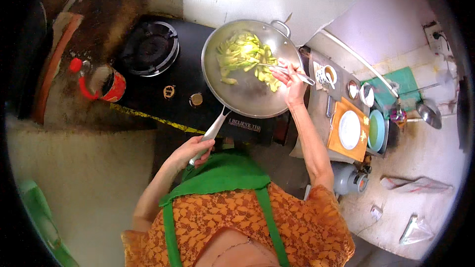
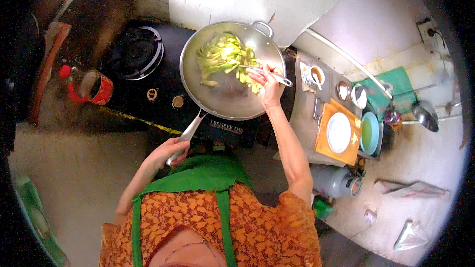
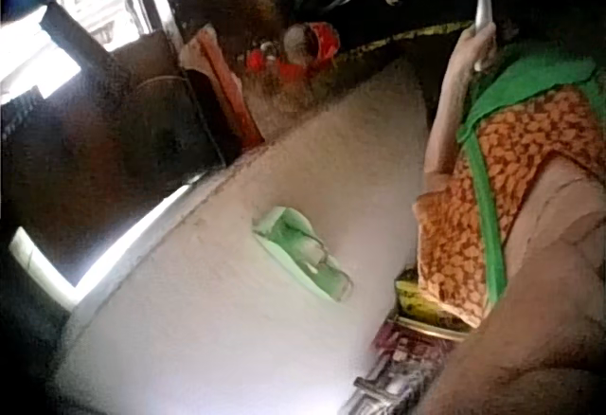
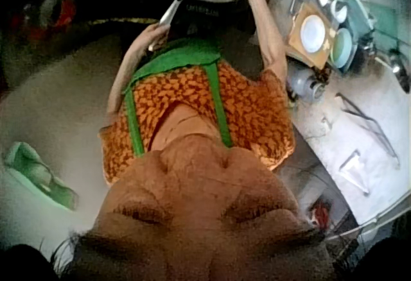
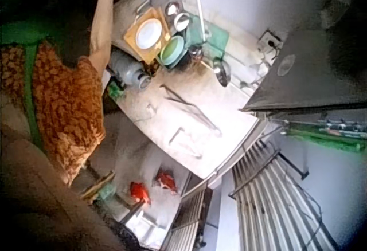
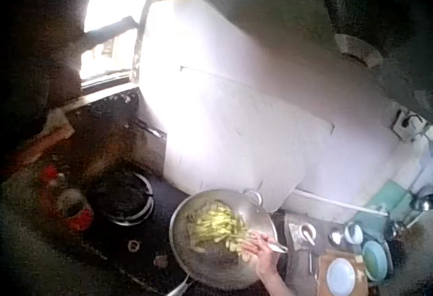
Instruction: The person stirs sliced vegetables in a wok with a spatula, transfers the cooked vegetables into a bowl, and then pours liquid from a container into the wok.
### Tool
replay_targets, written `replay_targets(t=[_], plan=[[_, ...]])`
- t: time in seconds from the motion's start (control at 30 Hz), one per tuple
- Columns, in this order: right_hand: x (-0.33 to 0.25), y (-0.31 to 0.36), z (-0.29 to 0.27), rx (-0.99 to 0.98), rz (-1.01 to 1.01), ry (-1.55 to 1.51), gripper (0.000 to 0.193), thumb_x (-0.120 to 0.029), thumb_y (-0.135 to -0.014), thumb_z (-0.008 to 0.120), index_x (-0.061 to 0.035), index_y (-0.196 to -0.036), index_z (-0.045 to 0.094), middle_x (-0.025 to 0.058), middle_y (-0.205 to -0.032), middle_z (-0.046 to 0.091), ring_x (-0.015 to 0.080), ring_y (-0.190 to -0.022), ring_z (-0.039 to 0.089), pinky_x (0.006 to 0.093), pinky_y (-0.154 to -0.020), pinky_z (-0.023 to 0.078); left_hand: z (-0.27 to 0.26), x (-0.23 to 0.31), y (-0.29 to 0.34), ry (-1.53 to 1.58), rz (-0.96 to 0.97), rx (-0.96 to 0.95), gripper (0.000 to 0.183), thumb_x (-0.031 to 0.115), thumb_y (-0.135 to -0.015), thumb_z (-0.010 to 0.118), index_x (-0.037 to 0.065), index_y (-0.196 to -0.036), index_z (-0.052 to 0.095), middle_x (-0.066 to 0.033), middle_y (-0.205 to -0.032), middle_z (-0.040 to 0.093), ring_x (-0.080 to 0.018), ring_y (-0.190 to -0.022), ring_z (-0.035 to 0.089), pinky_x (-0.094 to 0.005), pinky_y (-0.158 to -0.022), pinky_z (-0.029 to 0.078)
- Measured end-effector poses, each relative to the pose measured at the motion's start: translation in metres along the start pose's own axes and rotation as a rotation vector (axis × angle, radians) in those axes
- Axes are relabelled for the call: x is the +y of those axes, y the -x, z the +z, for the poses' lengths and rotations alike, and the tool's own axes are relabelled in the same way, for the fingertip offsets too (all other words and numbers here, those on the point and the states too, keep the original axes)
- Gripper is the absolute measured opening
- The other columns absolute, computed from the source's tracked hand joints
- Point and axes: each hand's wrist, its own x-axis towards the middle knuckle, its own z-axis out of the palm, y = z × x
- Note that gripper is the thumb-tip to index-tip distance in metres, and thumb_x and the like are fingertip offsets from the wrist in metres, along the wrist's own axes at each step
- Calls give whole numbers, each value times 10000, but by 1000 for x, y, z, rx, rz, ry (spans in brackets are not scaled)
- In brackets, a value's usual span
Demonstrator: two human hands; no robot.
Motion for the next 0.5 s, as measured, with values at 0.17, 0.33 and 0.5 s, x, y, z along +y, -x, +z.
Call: replay_targets(t=[0.17, 0.33, 0.5], plan=[[-31, 8, 10, -379, -176, 394, 201, -183, -879, 545, 16, -873, 571, 197, -1091, 574, 265, -924, 620, 305, -741, 511, 0, -1, 0, 5, 7, 50, 308, 345, -863, 543, 79, -783, 409, 10, -500, 427, -74, -368, 392, -224, -331, 309], [-55, 54, 27, -837, -584, 1006, 116, -66, -742, 622, -32, -831, 557, 168, -1100, 583, 315, -928, 604, 345, -739, 495, 0, 0, -2, -43, -2, 31, 317, 345, -863, 540, 79, -751, 410, 11, -501, 428, -73, -367, 392, -225, -328, 306], [-96, 98, 36, -1129, -547, 1157, 129, -59, -674, 627, -58, -764, 536, 131, -1121, 577, 292, -879, 614, 354, -688, 509, -1, -6, -3, -10, 5, 29, 291, 329, -875, 525, 85, -759, 418, 14, -503, 439, -67, -356, 386, -218, -321, 309]])
